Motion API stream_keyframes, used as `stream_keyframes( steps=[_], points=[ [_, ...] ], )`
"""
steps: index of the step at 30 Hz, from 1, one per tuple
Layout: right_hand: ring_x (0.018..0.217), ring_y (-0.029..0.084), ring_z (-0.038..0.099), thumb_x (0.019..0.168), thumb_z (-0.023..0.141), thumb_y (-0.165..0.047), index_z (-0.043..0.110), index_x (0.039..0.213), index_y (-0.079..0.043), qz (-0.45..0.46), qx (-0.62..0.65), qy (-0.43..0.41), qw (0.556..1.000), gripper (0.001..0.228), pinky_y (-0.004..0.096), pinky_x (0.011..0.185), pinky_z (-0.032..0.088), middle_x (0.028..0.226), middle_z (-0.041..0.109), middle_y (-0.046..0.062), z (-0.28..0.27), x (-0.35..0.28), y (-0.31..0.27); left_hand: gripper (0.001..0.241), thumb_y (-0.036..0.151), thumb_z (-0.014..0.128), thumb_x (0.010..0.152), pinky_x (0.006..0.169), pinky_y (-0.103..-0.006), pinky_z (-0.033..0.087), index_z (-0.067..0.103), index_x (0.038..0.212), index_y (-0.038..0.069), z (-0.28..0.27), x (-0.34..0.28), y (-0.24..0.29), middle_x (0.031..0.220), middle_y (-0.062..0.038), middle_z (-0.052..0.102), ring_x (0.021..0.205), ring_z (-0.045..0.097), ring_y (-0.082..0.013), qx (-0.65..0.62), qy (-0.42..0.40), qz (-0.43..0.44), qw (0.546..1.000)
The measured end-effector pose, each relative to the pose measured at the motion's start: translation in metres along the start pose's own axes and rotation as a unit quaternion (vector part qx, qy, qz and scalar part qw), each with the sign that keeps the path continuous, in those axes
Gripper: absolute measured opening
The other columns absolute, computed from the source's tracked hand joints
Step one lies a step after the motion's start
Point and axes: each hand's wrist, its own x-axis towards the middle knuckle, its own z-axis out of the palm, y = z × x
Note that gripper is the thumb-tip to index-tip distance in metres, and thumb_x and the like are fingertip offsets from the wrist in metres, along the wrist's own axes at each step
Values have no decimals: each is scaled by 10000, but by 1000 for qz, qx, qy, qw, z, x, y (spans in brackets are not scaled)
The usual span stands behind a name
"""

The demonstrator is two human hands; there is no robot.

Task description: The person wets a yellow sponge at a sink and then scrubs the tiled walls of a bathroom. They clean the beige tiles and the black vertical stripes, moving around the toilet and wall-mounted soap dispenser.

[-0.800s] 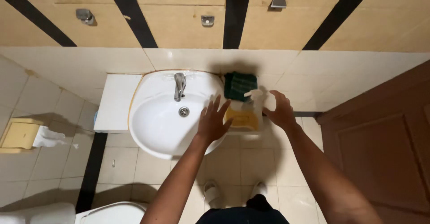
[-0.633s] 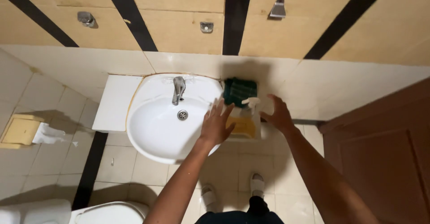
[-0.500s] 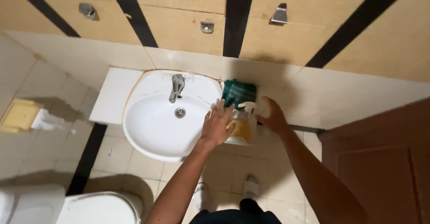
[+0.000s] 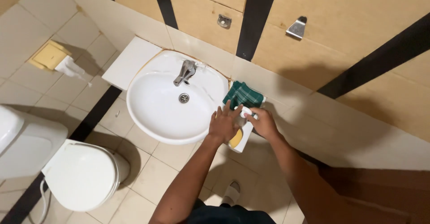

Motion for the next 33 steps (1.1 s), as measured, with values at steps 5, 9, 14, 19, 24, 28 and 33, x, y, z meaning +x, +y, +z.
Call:
stream_keyframes(
  steps=[5,9,14,19,24,28,33],
  points=[
    [719,274,695,918,769,-266,763,1028,-38,-93,10,16,995,253,380,657,532,855,743,173,-15,14,-2,845,296,690,882,1199,-553,258,256,1596,419,-10,5,11,1711,-132,123,1475,269,-523,3,16,-19,1000],
    [706,188,705,897,774,-229,764,1029,-28,-106,58,-5,993,241,344,669,541,838,766,137,-28,40,-2,831,273,694,882,1173,-553,284,280,1586,431,-29,14,18,1701,-121,150,1432,297,-552,-41,41,-17,998],
    [724,128,704,905,790,-210,758,1007,-4,-133,76,-5,988,232,306,679,557,832,776,123,-60,63,-25,861,207,684,848,1118,-529,391,288,1587,400,-50,26,23,1694,-164,207,1325,433,-538,-49,107,32,993],
    [736,84,713,922,776,-210,750,999,11,-135,79,-21,988,235,279,669,554,813,771,101,-81,79,-38,870,145,655,840,1079,-517,441,301,1587,419,-65,37,27,1688,-164,245,1299,464,-529,-50,141,45,988],
    [681,89,665,921,767,-220,767,1008,0,-103,68,-50,991,236,279,636,529,769,758,86,-96,84,-56,877,128,658,820,1060,-519,454,318,1567,440,-79,39,30,1675,-162,268,1282,469,-536,-52,156,55,985],
    [681,69,655,907,767,-233,766,992,-10,-126,90,-55,986,239,271,627,527,764,759,64,-92,90,-50,883,132,658,811,1053,-511,462,318,1560,452,-85,36,31,1668,-173,260,1274,482,-522,-61,149,42,986],
    [620,92,583,919,800,-268,743,851,23,-133,30,-36,990,304,292,593,493,660,682,98,-92,85,-63,864,128,651,822,1067,-507,459,344,1552,475,-89,31,31,1683,-157,268,1272,496,-498,-89,152,21,984]
  ],
)
